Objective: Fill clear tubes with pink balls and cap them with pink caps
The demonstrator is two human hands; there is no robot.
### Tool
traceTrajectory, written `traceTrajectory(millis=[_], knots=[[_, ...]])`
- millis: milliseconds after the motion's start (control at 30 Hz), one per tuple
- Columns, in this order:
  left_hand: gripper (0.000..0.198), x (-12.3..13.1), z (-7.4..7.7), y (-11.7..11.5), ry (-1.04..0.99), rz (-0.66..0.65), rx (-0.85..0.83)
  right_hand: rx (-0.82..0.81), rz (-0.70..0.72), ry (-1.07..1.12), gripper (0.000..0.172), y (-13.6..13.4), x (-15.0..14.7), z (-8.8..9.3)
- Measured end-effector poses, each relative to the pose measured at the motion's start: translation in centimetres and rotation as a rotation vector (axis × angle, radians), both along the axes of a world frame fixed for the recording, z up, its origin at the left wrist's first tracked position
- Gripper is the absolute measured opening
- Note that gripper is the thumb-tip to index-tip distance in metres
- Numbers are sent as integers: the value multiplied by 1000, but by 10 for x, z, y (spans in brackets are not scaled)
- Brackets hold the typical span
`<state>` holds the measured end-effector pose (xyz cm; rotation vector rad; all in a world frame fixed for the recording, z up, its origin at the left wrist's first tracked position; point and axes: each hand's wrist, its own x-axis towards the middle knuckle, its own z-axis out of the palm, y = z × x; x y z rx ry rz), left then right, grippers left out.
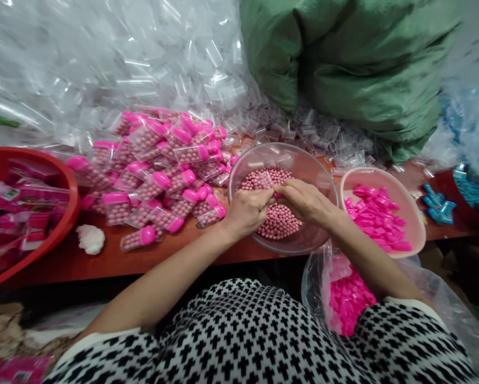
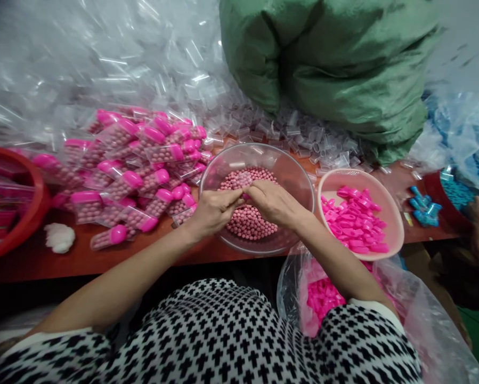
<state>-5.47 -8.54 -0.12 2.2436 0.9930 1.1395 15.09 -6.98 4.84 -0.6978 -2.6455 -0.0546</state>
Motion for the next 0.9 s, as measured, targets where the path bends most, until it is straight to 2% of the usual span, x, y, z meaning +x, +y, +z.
traceTrajectory(millis=[133, 233, 467, 667, 800, 900], knots=[[21, 0, 7, 1, -139, 27, -116, -154, 24, 188, 17, 9, 2, 0], [21, 2, 9, 3, -220, 27, -161, -179, -43, 252, 21, 6, 2, 1], [22, 3, -1, 1, -171, 1, -11, -107, -151, 145, 15, -14, -3, 1], [19, 0, 0, -4, -5, 22, -8, -64, -117, -31, 20, -11, -6, 1], [19, 0, 5, -1, -110, 6, -105, -184, -95, 123, 13, -4, -4, 2], [21, 1, 8, 1, -250, -13, -177, -181, -107, 253, 12, -6, -5, 4]])
